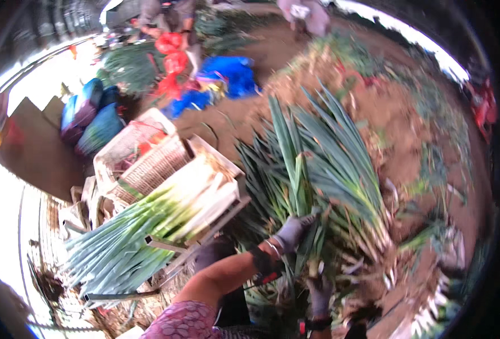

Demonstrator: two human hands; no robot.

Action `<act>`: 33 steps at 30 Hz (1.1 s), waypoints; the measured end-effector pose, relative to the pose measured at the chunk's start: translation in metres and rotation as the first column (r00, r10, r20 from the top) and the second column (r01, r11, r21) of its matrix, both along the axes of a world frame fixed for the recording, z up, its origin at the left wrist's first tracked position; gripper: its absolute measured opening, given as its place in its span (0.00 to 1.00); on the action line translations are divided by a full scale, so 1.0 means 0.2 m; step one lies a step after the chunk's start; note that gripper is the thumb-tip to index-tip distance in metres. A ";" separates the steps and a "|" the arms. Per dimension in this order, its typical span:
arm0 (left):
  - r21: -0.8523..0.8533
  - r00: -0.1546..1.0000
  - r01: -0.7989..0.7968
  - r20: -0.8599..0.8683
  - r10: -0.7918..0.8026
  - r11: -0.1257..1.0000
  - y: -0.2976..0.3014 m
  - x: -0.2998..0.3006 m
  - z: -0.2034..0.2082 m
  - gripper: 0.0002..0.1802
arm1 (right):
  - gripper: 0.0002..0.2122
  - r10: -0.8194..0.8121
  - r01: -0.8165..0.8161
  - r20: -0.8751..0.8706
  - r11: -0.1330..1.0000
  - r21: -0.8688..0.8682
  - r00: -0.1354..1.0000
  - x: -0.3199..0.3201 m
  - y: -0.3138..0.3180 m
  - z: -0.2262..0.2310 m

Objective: The person picks up leeks from a pile, peels away the outer layers by hand, and places the cleaned stalks into a crate.

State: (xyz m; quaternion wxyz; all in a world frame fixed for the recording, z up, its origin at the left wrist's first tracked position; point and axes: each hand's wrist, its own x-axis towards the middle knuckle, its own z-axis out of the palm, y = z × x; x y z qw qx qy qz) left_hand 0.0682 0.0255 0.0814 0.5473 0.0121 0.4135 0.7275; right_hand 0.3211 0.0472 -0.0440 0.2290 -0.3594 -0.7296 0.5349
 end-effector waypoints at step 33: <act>0.365 0.962 -0.091 -0.209 0.177 0.927 -0.26 -0.19 0.10 0.24 | 0.24 0.090 -0.036 -0.161 0.950 0.311 0.983 -0.84 -0.17 0.71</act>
